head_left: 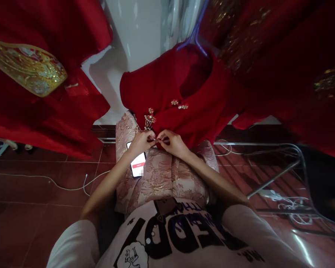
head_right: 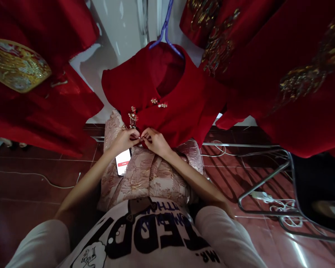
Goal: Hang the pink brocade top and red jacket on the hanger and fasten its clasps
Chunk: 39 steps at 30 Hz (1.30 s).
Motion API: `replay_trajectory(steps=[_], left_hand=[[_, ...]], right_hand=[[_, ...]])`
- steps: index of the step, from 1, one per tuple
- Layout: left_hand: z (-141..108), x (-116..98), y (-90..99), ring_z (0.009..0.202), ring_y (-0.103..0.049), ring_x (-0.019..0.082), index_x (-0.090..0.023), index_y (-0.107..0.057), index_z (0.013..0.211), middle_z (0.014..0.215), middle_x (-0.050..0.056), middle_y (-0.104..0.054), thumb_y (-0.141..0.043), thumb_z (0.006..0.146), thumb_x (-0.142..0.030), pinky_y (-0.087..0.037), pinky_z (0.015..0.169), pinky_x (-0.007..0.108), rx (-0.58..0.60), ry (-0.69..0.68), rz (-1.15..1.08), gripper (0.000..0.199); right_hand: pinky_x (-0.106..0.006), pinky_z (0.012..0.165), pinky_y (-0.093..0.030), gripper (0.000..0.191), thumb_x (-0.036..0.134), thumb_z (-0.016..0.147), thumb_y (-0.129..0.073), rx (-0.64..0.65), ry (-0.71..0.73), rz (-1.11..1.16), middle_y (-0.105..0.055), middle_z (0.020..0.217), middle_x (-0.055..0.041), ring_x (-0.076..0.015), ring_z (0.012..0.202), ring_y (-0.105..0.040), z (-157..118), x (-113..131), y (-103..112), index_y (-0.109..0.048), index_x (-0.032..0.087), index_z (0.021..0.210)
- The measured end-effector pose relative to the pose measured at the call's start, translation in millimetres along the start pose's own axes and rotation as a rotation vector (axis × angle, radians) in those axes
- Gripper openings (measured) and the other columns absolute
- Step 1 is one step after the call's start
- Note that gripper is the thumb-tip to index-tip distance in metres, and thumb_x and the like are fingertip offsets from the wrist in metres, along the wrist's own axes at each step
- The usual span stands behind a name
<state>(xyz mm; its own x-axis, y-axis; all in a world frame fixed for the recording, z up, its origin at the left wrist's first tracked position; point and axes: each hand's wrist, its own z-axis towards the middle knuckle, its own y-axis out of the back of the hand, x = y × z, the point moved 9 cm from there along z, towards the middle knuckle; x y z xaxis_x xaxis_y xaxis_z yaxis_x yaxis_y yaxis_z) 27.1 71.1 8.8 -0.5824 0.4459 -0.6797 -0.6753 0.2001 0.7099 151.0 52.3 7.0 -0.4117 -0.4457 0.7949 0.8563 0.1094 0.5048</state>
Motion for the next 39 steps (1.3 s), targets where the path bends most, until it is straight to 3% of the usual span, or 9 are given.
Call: replay_trajectory(steps=[5,11,17,23,28,33,36,39], left_hand=[[0,4,6.9,0.067,-0.070,0.014,-0.017,-0.071,0.080,0.077,0.002,-0.075,-0.074,0.083,-0.036,-0.055,0.067,0.023,0.015,0.035,-0.114,0.019],[-4,29,4.9,0.065,-0.071,0.014,-0.018,-0.076,0.081,0.079,0.004,-0.076,-0.076,0.079,-0.053,-0.060,0.064,0.024,-0.027,0.042,-0.365,0.035],[-5,32,0.5,0.062,-0.066,0.009,-0.021,-0.077,0.087,0.082,0.002,-0.075,-0.072,0.086,-0.042,-0.055,0.060,0.019,-0.031,-0.023,-0.291,0.022],[17,32,-4.9,0.064,-0.069,0.013,-0.022,-0.074,0.084,0.082,0.003,-0.075,-0.070,0.085,-0.042,-0.057,0.057,0.024,0.029,0.000,-0.300,0.020],[34,23,-7.9,0.064,-0.068,0.013,-0.023,-0.068,0.083,0.077,0.000,-0.073,-0.066,0.086,-0.028,-0.059,0.066,0.026,0.126,-0.044,-0.246,0.006],[43,8,-4.2,0.079,-0.069,0.015,-0.022,-0.068,0.086,0.086,0.002,-0.069,-0.063,0.087,-0.016,-0.057,0.076,0.027,0.132,-0.189,-0.121,0.008],[45,-1,-5.3,0.089,-0.069,0.016,-0.022,-0.068,0.090,0.093,0.004,-0.070,-0.060,0.090,-0.014,-0.055,0.084,0.028,0.162,-0.267,-0.048,0.011],[47,-5,-8.3,0.086,-0.069,0.015,-0.021,-0.068,0.093,0.093,0.003,-0.070,-0.059,0.092,-0.015,-0.054,0.082,0.027,0.153,-0.268,-0.021,0.011]], right_hand=[[-0.026,0.078,-0.060,0.016,0.009,0.085,-0.056,0.004,0.011,0.081,-0.063,0.097,-0.0047,-0.0136,0.087,-0.066,-1,13,2,-0.064,0.019,0.093],[-0.030,0.085,-0.056,0.013,0.011,0.088,-0.058,-0.078,0.035,0.040,-0.067,0.093,-0.0051,-0.0160,0.090,-0.067,-2,17,7,-0.066,0.019,0.095],[-0.028,0.083,-0.057,0.013,0.011,0.090,-0.056,-0.147,-0.016,0.052,-0.065,0.094,-0.0060,-0.0143,0.088,-0.067,-9,10,5,-0.066,0.019,0.092],[-0.035,0.092,-0.058,0.015,0.021,0.091,-0.060,-0.185,-0.122,0.005,-0.066,0.109,-0.0097,-0.0192,0.103,-0.068,-17,4,21,-0.066,0.024,0.105],[-0.040,0.095,-0.058,0.015,0.023,0.093,-0.058,-0.186,-0.194,-0.030,-0.068,0.112,-0.0093,-0.0212,0.108,-0.068,-31,2,34,-0.065,0.026,0.107],[-0.040,0.102,-0.055,0.017,0.023,0.094,-0.057,-0.102,-0.203,-0.045,-0.062,0.128,-0.0113,-0.0210,0.117,-0.065,-32,-4,25,-0.065,0.024,0.109],[-0.040,0.103,-0.054,0.017,0.023,0.094,-0.058,-0.119,-0.194,-0.006,-0.062,0.125,-0.0120,-0.0208,0.116,-0.065,-25,-12,20,-0.066,0.022,0.109],[-0.039,0.104,-0.053,0.017,0.022,0.092,-0.059,-0.158,-0.169,0.041,-0.063,0.117,-0.0110,-0.0202,0.116,-0.064,-19,-18,20,-0.067,0.021,0.108]])
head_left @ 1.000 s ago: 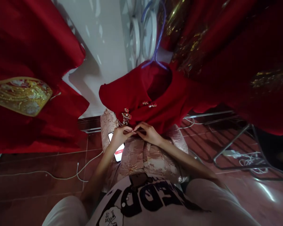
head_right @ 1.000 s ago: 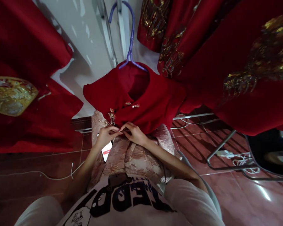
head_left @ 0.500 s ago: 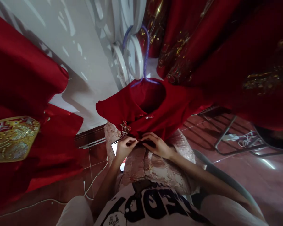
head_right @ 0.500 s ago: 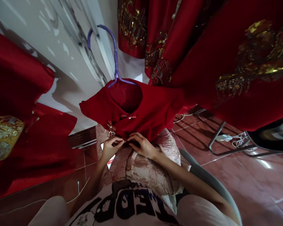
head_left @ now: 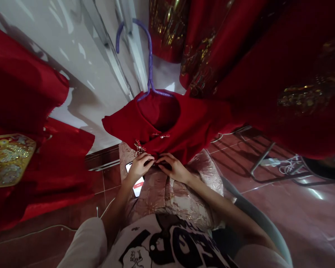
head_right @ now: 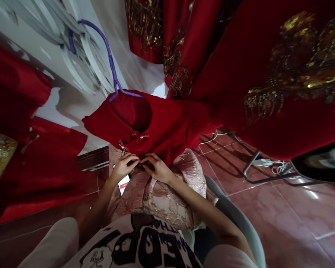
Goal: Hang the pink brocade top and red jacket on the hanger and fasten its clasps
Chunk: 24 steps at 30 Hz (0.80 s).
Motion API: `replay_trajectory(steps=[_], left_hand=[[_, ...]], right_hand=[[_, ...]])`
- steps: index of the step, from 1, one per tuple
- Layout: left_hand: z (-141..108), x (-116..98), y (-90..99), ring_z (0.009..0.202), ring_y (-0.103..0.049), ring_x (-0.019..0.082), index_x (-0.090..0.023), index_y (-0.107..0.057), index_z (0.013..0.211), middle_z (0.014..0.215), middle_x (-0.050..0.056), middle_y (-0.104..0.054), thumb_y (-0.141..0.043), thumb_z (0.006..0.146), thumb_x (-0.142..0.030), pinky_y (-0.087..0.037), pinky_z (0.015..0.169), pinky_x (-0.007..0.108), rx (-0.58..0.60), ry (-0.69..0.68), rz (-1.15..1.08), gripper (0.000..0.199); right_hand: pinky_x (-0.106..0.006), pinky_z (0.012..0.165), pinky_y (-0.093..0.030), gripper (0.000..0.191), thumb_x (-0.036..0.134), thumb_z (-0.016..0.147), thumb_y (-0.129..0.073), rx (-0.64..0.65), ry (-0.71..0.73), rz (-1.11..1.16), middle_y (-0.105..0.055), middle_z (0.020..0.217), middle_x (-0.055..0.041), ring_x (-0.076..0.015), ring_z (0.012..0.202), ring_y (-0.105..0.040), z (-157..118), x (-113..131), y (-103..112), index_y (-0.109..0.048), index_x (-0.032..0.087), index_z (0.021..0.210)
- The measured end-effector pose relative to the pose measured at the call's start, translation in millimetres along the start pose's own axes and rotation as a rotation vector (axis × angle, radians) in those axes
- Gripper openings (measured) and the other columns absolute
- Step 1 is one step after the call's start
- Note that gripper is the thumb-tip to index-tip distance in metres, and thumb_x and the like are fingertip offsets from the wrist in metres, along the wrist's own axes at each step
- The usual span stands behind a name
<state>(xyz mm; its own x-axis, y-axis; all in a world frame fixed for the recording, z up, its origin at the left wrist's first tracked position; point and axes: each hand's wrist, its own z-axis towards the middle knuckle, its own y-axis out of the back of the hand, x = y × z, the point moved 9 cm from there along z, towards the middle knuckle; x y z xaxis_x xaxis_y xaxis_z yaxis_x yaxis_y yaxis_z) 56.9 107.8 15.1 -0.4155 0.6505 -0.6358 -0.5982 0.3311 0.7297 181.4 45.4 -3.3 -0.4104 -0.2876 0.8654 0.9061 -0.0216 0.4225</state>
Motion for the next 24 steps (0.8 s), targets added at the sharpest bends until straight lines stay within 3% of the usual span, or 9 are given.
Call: replay_trajectory(steps=[4,10,14,19,24], left_hand=[[3,-3,-7.7,0.089,-0.069,0.016,-0.022,-0.070,0.096,0.096,0.004,-0.070,-0.059,0.093,-0.016,-0.054,0.083,0.028,-0.053,0.069,0.086,0.013],[1,-12,-5.8,0.093,-0.067,0.018,-0.023,-0.071,0.096,0.098,0.005,-0.068,-0.060,0.091,-0.015,-0.053,0.087,0.030,-0.149,0.191,0.216,0.015],[-2,-19,-2.0,0.093,-0.067,0.018,-0.022,-0.071,0.094,0.096,0.004,-0.069,-0.061,0.090,-0.017,-0.054,0.087,0.030,-0.157,0.269,0.170,0.012],[-7,-25,0.6,0.077,-0.068,0.015,-0.020,-0.072,0.089,0.085,0.003,-0.070,-0.062,0.091,-0.024,-0.054,0.076,0.026,-0.228,0.377,0.038,0.010],[-17,-22,-4.0,0.075,-0.068,0.015,-0.019,-0.070,0.088,0.083,0.003,-0.072,-0.065,0.088,-0.027,-0.054,0.074,0.025,-0.240,0.475,-0.019,0.010]], right_hand=[[-0.035,0.096,-0.057,0.016,0.017,0.090,-0.059,-0.010,-0.048,0.052,-0.064,0.110,-0.0085,-0.0184,0.108,-0.066,11,-12,3,-0.067,0.022,0.102],[-0.031,0.085,-0.058,0.017,0.008,0.082,-0.057,0.115,-0.145,0.060,-0.068,0.093,-0.0019,-0.0149,0.083,-0.070,33,-22,-1,-0.061,0.021,0.090],[-0.028,0.079,-0.058,0.020,0.006,0.077,-0.058,0.174,-0.167,0.065,-0.068,0.085,0.0020,-0.0145,0.079,-0.070,40,-22,-2,-0.056,0.023,0.086],[-0.027,0.075,-0.057,0.020,0.007,0.074,-0.059,0.278,-0.147,0.097,-0.065,0.081,0.0035,-0.0138,0.075,-0.068,39,-22,-6,-0.052,0.024,0.084],[-0.029,0.076,-0.056,0.018,0.012,0.074,-0.060,0.173,-0.135,0.121,-0.061,0.084,0.0007,-0.0148,0.076,-0.064,32,-22,-8,-0.049,0.023,0.083]])
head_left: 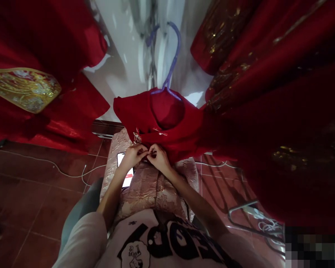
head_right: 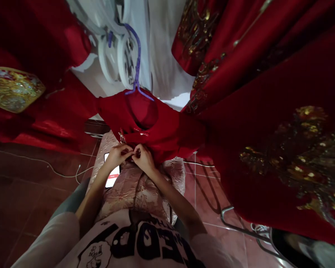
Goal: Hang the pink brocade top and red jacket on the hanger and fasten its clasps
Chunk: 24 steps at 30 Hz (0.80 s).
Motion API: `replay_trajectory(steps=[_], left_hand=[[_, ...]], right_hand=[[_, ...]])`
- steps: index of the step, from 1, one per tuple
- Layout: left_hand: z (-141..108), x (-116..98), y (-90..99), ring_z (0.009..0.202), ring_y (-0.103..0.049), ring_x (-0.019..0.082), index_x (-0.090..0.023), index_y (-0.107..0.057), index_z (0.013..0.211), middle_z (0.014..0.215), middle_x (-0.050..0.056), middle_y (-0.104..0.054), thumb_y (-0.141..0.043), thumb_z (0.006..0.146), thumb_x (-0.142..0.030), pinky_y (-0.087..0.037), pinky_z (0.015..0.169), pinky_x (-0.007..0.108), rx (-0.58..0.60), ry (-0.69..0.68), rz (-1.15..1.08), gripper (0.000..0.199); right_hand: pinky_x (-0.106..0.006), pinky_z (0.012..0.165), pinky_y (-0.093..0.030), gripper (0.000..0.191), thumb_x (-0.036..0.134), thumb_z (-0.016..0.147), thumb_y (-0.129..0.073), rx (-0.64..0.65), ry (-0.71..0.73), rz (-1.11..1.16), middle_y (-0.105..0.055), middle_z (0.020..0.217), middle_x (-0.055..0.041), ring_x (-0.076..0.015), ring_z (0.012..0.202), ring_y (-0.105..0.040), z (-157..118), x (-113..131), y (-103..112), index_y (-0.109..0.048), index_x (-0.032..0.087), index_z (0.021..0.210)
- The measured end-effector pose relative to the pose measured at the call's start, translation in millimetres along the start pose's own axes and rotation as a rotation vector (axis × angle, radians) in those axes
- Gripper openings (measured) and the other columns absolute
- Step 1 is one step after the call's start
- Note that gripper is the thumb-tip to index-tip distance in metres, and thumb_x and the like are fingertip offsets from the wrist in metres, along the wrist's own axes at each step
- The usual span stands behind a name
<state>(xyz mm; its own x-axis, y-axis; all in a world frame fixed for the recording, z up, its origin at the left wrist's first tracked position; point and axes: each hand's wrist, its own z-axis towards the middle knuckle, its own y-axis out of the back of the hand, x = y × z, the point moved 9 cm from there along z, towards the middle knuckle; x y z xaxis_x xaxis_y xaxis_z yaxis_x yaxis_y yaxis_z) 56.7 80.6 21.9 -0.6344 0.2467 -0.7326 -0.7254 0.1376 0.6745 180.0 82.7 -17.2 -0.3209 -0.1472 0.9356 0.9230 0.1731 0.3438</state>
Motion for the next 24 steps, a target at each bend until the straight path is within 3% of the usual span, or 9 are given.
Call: replay_trajectory(steps=[4,10,20,24], left_hand=[[-13,8,0.4,0.081,-0.070,0.015,-0.019,-0.069,0.097,0.090,0.003,-0.072,-0.061,0.087,-0.020,-0.057,0.079,0.027,-0.025,0.024,-0.030,0.013],[-24,20,2.9,0.094,-0.069,0.018,-0.020,-0.069,0.104,0.105,0.007,-0.070,-0.059,0.090,-0.018,-0.057,0.088,0.033,-0.082,-0.069,-0.057,0.018],[6,31,-3.4,0.084,-0.071,0.018,-0.021,-0.070,0.096,0.090,0.005,-0.071,-0.058,0.092,-0.019,-0.057,0.079,0.032,0.146,-0.176,-0.111,0.013],[10,34,-1.6,0.081,-0.070,0.017,-0.020,-0.068,0.094,0.090,0.004,-0.073,-0.060,0.090,-0.018,-0.056,0.078,0.030,0.149,-0.151,-0.129,0.009]], right_hand=[[-0.031,0.080,-0.058,0.015,0.016,0.076,-0.057,-0.053,0.003,0.028,-0.060,0.089,-0.0019,-0.0159,0.081,-0.063,-1,0,-10,-0.048,0.023,0.086],[-0.033,0.084,-0.059,0.014,0.015,0.075,-0.052,-0.171,-0.009,0.041,-0.060,0.091,-0.0032,-0.0170,0.086,-0.062,1,-3,-15,-0.050,0.024,0.086],[-0.033,0.078,-0.060,0.014,0.020,0.072,-0.053,-0.353,-0.084,0.034,-0.064,0.085,-0.0030,-0.0178,0.082,-0.065,-4,0,-11,-0.054,0.023,0.085],[-0.030,0.080,-0.060,0.016,0.023,0.074,-0.055,-0.379,-0.105,0.065,-0.065,0.091,-0.0035,-0.0158,0.085,-0.067,-10,2,-13,-0.056,0.022,0.090]])
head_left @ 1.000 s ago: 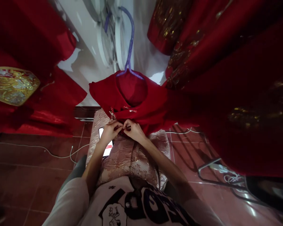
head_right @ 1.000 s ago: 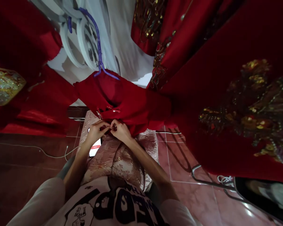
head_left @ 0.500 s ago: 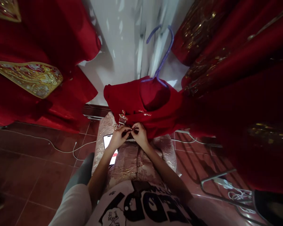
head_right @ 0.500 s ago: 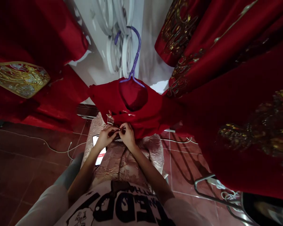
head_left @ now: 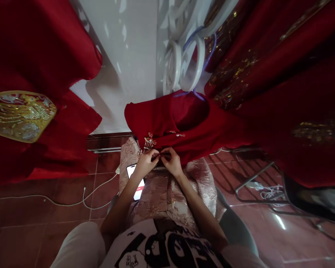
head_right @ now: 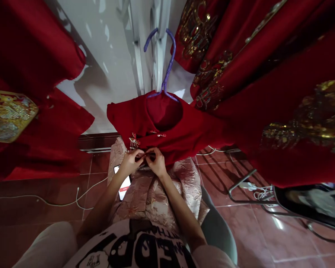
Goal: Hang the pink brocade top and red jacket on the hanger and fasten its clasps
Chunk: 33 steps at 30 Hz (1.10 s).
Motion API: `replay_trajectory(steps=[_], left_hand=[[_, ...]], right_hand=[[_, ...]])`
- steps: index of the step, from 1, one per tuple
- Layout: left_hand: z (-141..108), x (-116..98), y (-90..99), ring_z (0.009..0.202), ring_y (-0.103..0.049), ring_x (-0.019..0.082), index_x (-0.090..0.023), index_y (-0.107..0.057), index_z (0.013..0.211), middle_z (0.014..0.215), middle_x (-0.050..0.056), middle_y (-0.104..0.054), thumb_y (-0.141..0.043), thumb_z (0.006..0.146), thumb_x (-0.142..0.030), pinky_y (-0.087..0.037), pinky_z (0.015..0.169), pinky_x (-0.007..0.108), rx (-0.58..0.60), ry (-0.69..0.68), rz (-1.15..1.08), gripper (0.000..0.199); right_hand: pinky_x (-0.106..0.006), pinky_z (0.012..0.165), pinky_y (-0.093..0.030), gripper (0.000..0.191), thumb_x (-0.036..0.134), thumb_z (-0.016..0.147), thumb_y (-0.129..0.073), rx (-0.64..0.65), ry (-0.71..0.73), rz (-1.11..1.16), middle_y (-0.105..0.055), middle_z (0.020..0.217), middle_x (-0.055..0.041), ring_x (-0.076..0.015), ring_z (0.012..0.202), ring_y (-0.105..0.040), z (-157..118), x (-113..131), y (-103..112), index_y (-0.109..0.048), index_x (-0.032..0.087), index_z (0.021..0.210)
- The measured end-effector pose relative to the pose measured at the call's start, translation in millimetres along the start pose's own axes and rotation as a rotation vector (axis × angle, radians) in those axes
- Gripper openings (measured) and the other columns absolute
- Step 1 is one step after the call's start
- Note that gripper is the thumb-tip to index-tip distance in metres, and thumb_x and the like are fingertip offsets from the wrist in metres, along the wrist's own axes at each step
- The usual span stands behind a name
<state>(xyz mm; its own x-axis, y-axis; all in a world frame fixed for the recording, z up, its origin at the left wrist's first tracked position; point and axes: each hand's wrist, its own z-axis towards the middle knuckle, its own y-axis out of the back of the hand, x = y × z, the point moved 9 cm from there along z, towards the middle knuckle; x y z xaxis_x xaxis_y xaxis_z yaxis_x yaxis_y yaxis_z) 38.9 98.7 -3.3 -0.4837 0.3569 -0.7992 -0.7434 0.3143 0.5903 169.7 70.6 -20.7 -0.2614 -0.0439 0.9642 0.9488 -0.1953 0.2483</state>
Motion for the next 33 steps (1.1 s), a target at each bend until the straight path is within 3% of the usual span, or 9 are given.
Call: replay_trajectory(steps=[7,13,19,23,26,29,33], left_hand=[[-7,5,2.7,0.080,-0.070,0.017,-0.019,-0.065,0.090,0.089,0.004,-0.073,-0.061,0.087,-0.016,-0.056,0.077,0.029,-0.107,0.064,0.041,0.005],[-22,-1,-4.2,0.076,-0.071,0.016,-0.019,-0.064,0.088,0.087,0.004,-0.074,-0.063,0.089,-0.026,-0.058,0.072,0.027,-0.178,0.131,-0.096,0.007],[-39,-8,-5.2,0.075,-0.069,0.015,-0.018,-0.063,0.089,0.084,0.003,-0.072,-0.060,0.089,-0.020,-0.055,0.074,0.027,-0.266,0.157,-0.027,0.004],[-51,-8,-8.2,0.075,-0.069,0.014,-0.018,-0.063,0.094,0.083,0.002,-0.070,-0.063,0.083,-0.016,-0.054,0.073,0.025,-0.331,0.206,-0.184,0.011],[-55,-12,-12.7,0.073,-0.067,0.013,-0.019,-0.063,0.098,0.079,-0.001,-0.068,-0.063,0.078,-0.010,-0.053,0.072,0.024,-0.314,0.229,-0.223,0.021],[-55,-18,-13.3,0.074,-0.066,0.013,-0.018,-0.065,0.093,0.080,-0.001,-0.069,-0.061,0.078,-0.009,-0.051,0.071,0.024,-0.273,0.220,-0.170,0.018],[-54,-20,-19.1,0.079,-0.066,0.014,-0.017,-0.065,0.086,0.083,0.002,-0.070,-0.060,0.079,-0.011,-0.052,0.076,0.026,-0.210,0.225,-0.207,0.011]], right_hand=[[-0.031,0.083,-0.060,0.018,0.023,0.075,-0.059,0.012,0.010,0.102,-0.065,0.094,-0.0037,-0.0156,0.089,-0.068,-15,-3,4,-0.058,0.021,0.093],[-0.032,0.084,-0.060,0.017,0.025,0.078,-0.061,0.037,0.039,0.173,-0.066,0.094,-0.0033,-0.0151,0.087,-0.068,-24,-7,7,-0.059,0.022,0.095],[-0.032,0.088,-0.058,0.017,0.023,0.079,-0.062,0.051,0.103,0.245,-0.063,0.096,-0.0030,-0.0144,0.090,-0.067,-33,-7,4,-0.059,0.021,0.096],[-0.033,0.090,-0.057,0.023,0.022,0.079,-0.062,0.041,0.190,0.269,-0.061,0.099,-0.0030,-0.0146,0.095,-0.065,-42,-1,2,-0.056,0.022,0.100],[-0.033,0.089,-0.056,0.036,0.020,0.076,-0.065,0.031,0.273,0.189,-0.058,0.105,-0.0045,-0.0157,0.098,-0.061,-48,4,2,-0.053,0.022,0.110],[-0.034,0.087,-0.053,0.047,0.019,0.074,-0.067,0.037,0.326,0.082,-0.055,0.108,-0.0064,-0.0175,0.098,-0.058,-50,7,0,-0.050,0.022,0.118],[-0.033,0.083,-0.050,0.042,0.020,0.076,-0.064,0.007,0.331,0.042,-0.052,0.101,-0.0046,-0.0166,0.091,-0.054,-49,4,3,-0.049,0.020,0.115]])
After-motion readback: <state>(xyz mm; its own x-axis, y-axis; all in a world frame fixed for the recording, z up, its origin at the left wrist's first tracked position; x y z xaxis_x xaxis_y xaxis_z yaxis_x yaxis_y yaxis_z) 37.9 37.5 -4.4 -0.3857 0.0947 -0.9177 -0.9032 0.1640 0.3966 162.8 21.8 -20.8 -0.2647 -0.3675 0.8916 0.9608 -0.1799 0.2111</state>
